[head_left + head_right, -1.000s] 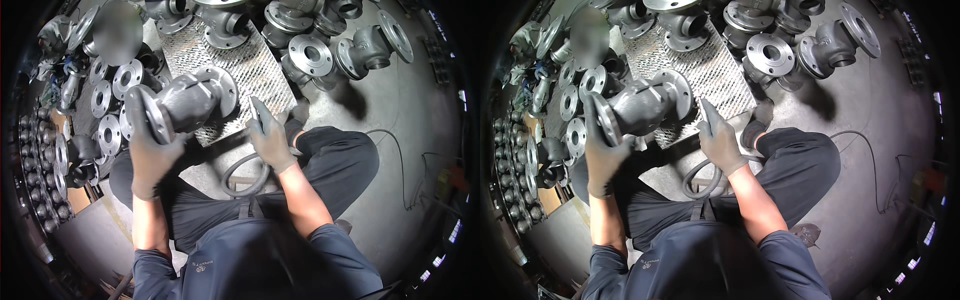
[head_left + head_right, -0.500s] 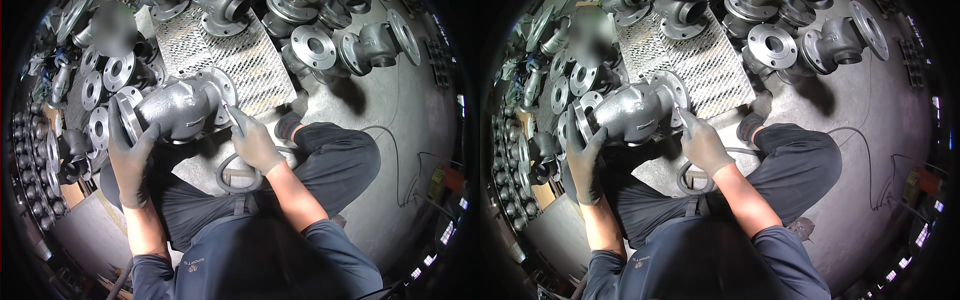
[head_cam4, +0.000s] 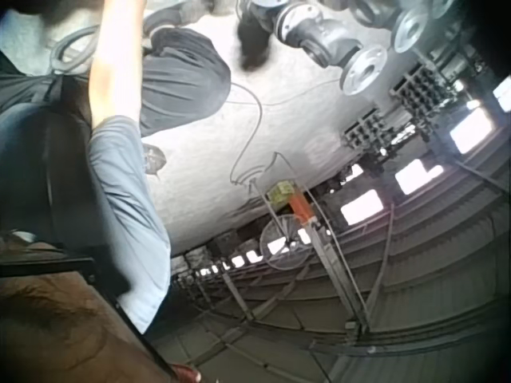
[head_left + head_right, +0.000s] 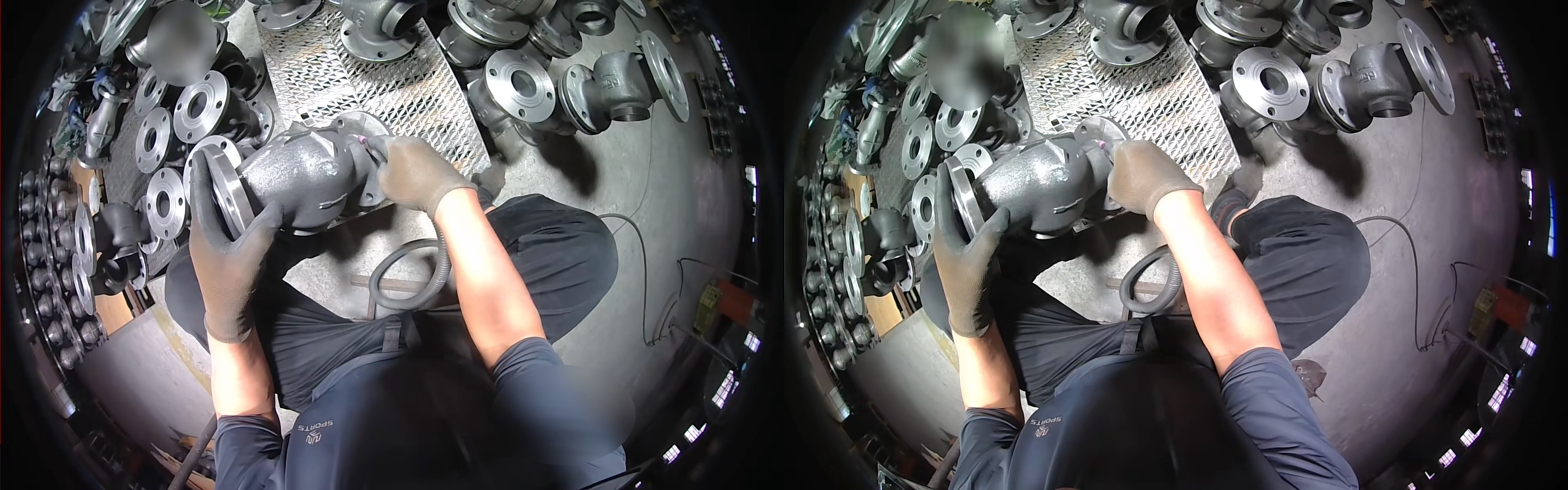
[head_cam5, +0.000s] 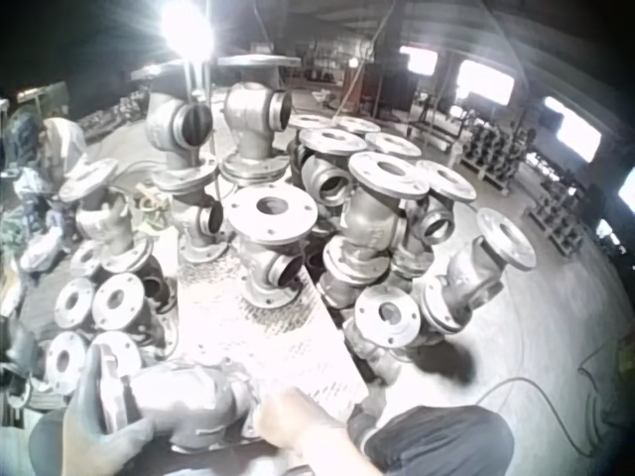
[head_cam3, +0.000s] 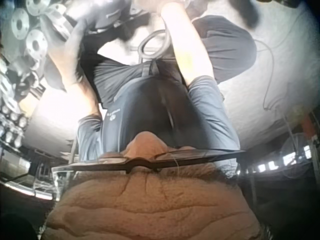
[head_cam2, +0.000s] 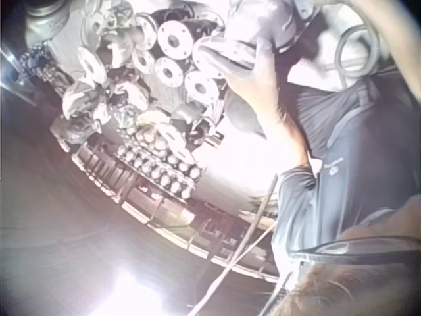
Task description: Deburring and marking metal valve body castings using a rotary tool and marking pencil while sitting on the workshop floor.
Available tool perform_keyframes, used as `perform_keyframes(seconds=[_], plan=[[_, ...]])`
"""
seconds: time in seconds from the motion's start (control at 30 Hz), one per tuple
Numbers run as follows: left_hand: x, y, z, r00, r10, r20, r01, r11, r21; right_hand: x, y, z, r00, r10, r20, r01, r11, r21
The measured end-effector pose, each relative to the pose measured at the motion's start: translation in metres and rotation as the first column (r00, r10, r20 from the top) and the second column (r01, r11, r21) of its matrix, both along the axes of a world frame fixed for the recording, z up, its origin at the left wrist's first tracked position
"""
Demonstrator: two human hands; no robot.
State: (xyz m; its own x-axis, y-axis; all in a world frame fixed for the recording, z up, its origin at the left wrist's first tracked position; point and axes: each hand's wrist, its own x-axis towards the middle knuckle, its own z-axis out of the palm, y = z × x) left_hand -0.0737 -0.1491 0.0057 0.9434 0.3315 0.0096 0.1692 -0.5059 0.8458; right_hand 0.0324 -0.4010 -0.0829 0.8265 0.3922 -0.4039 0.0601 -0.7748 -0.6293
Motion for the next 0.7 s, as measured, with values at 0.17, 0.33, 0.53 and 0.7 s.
perform_keyframes(seconds=[0.17, 0.33, 0.53, 0.7], plan=[[0.003, -0.005, 0.008, 1.000, 0.004, -0.007, -0.004, 1.000, 0.002, -0.022, -0.017, -0.019, 0.994, -0.008, 0.105, -0.001, 0.997, 0.082], [0.015, 0.002, 0.009, 1.000, 0.024, 0.003, -0.025, 0.992, 0.120, -0.063, -0.025, -0.021, 0.993, -0.101, 0.064, 0.084, 0.971, 0.222], [0.028, -0.024, 0.035, 0.980, 0.159, -0.122, -0.189, 0.935, -0.301, -0.095, -0.031, -0.023, 0.972, -0.232, 0.041, 0.197, 0.897, 0.396], [0.032, -0.009, 0.028, 0.984, 0.154, -0.093, -0.176, 0.923, -0.343, -0.089, -0.017, -0.003, 0.955, -0.298, -0.001, 0.258, 0.823, 0.506]])
